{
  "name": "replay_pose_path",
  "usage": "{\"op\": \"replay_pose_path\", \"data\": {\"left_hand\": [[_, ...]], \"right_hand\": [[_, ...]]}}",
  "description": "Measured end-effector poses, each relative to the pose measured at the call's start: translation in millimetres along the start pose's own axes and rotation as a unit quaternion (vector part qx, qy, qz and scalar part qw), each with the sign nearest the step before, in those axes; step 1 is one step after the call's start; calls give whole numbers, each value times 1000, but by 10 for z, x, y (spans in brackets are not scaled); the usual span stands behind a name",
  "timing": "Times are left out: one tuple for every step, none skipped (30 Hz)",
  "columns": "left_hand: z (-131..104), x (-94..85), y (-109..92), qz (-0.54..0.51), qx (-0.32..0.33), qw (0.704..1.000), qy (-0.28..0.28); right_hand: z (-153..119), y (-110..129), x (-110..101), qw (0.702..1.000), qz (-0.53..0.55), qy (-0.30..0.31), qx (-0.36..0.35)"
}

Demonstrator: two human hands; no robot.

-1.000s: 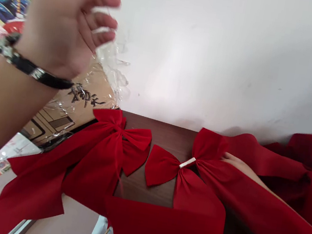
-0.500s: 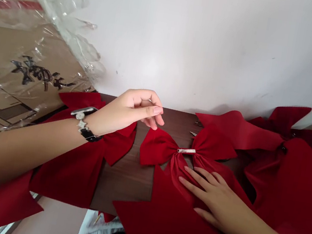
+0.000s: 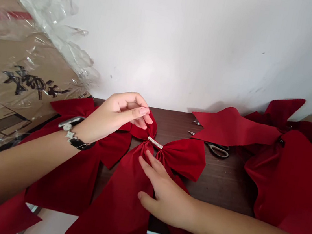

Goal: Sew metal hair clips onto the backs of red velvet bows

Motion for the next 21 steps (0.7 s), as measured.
{"op": "replay_pose_path", "data": {"left_hand": [[-13,-3,-56,47,28,998,7],[-33,1,-125,108,63,992,17],[-60,14,-199,177,103,978,28],[-94,37,-280,246,149,957,37],[-133,60,-365,303,200,931,36],[-171,86,-446,341,249,906,29],[-207,113,-524,354,296,887,19],[-229,138,-584,349,331,876,9],[-232,155,-629,333,352,875,-4],[-220,170,-663,311,367,877,-19],[-198,173,-692,287,378,879,-44],[-168,178,-711,264,386,882,-66],[-134,179,-722,238,391,885,-87],[-96,172,-720,218,389,888,-110],[-59,166,-707,203,382,893,-127],[-37,155,-696,188,382,893,-144],[-20,140,-677,181,377,894,-160],[-6,124,-650,177,366,897,-172],[3,107,-619,172,353,902,-181],[13,94,-582,163,336,909,-185],[22,89,-547,146,321,918,-182]], "right_hand": [[-9,72,-49,999,-24,-1,-29],[-30,149,-138,997,-46,-10,-61],[-60,226,-272,994,-58,-34,-90],[-96,296,-438,990,-63,-63,-112],[-139,365,-648,983,-62,-118,-130],[-186,427,-864,973,-61,-174,-142],[-234,492,-1064,960,-60,-224,-157],[-267,540,-1238,951,-49,-260,-162],[-283,571,-1385,945,-26,-286,-158],[-279,593,-1495,942,5,-297,-154],[-258,604,-1571,941,45,-300,-152],[-223,608,-1617,939,88,-294,-152],[-178,605,-1639,937,132,-284,-155],[-128,593,-1647,934,172,-272,-158],[-76,571,-1645,930,205,-260,-158],[-30,539,-1644,926,231,-253,-155],[7,500,-1647,922,252,-250,-152],[33,458,-1655,918,269,-251,-148],[49,417,-1665,913,285,-253,-145],[60,381,-1672,908,302,-253,-142],[70,354,-1671,904,322,-246,-138]]}}
Point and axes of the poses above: each hand's wrist, its own z-axis towards the middle knuckle, its own x-axis out of the palm, y = z × x, the point moved 6 cm from there along z, towards the middle knuckle, and after that the axes turned 6 degrees about x, right-handed, at the moved point
